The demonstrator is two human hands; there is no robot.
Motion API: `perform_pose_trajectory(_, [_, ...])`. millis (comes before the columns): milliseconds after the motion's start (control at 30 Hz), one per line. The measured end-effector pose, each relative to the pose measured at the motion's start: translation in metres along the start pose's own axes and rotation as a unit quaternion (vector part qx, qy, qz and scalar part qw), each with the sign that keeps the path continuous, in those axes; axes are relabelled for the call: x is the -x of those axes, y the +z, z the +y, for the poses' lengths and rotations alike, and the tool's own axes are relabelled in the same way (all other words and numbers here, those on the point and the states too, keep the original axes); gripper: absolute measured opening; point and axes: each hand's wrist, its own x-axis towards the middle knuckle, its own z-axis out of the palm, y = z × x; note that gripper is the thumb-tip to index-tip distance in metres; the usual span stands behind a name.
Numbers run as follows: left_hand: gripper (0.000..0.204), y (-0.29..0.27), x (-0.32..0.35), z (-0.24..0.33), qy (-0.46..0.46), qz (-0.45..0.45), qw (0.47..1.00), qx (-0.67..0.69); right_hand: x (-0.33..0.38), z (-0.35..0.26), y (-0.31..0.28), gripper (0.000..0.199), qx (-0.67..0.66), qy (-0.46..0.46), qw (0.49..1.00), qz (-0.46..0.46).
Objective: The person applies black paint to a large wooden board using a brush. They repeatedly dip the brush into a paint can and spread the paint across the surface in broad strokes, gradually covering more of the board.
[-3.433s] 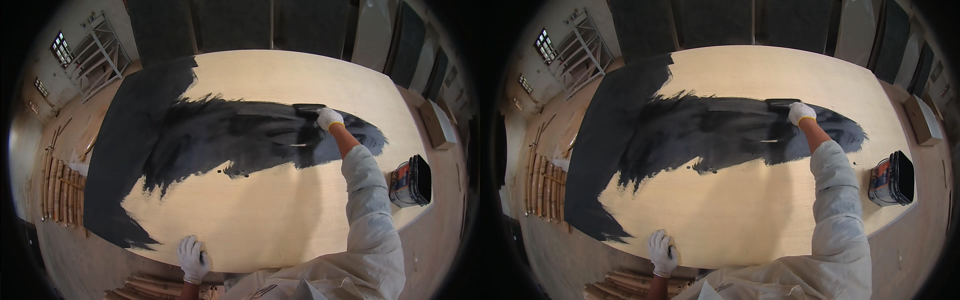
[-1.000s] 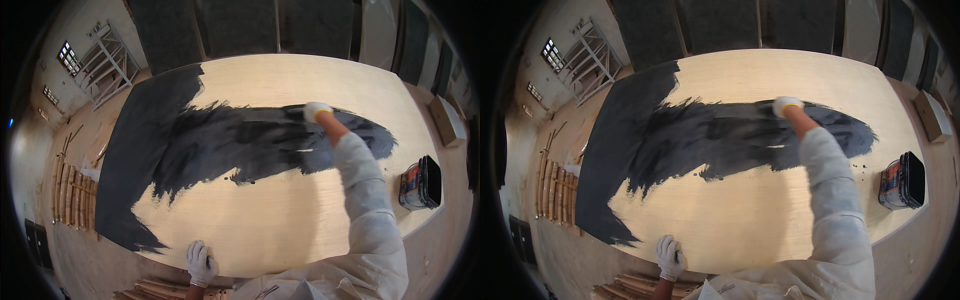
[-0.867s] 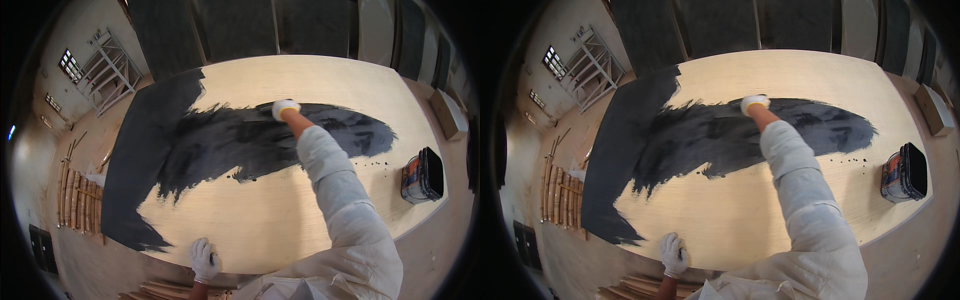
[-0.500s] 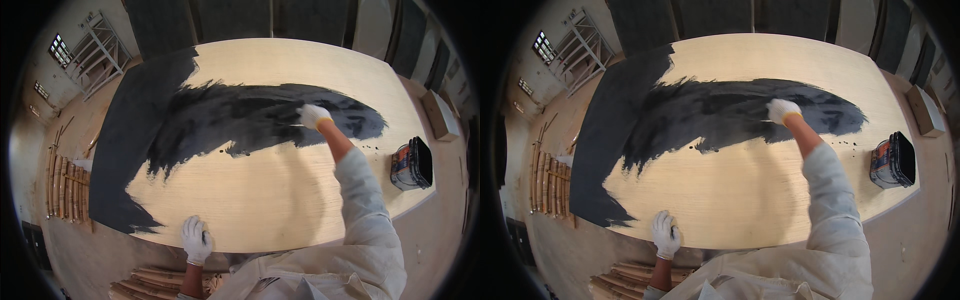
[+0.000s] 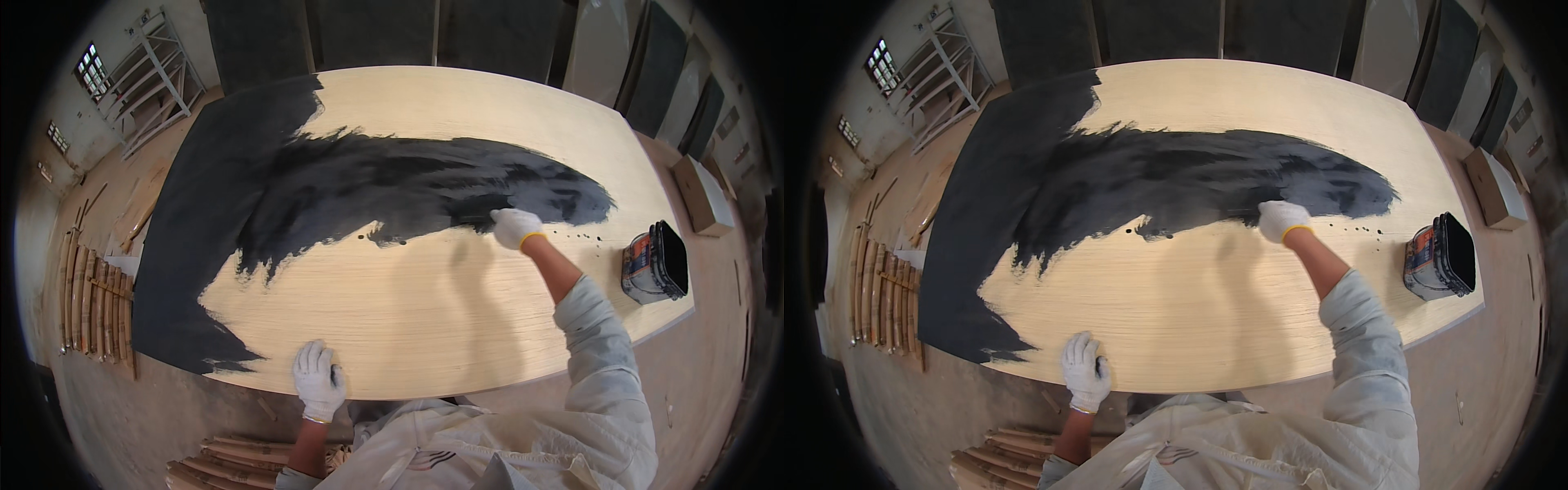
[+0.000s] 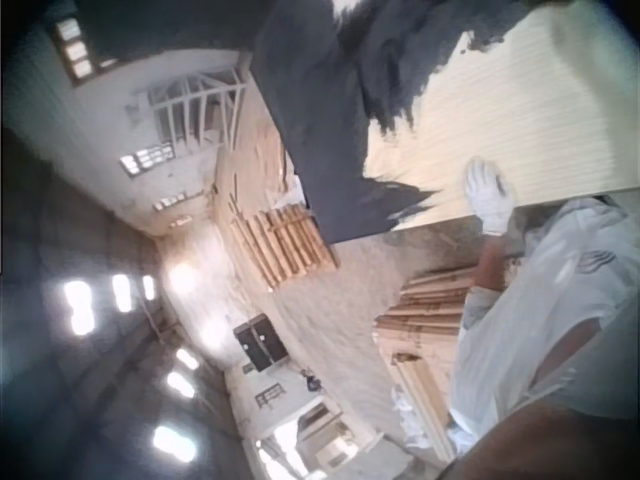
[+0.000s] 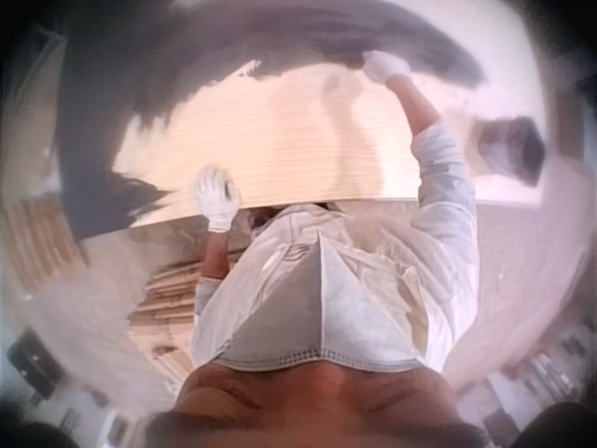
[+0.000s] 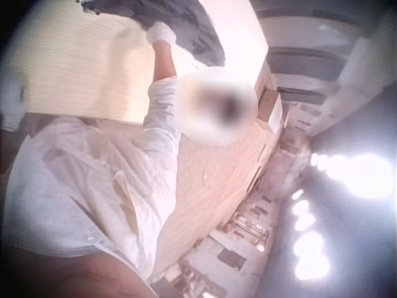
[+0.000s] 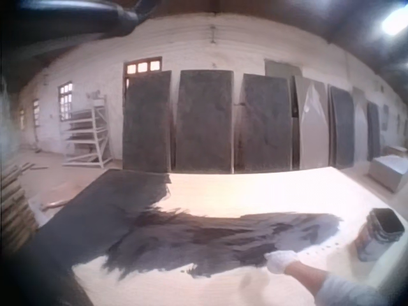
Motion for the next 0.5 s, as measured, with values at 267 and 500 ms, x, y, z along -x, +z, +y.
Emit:
perform_pose_trajectory(267, [0.046, -0.003, 0.008, 0.000, -0.010, -0.006, 1.000, 0.025, -0.026, 0.001, 0.005, 0.037, 0.144, -0.082, 0.984, -0.059])
perform_pose_trajectory(500, [0.047, -0.002, 0.005, -0.003, -0.017, -0.005, 0.999, 0.030, -0.014, -0.016, 0.003, 0.039, 0.029, 0.045, 0.998, -0.017])
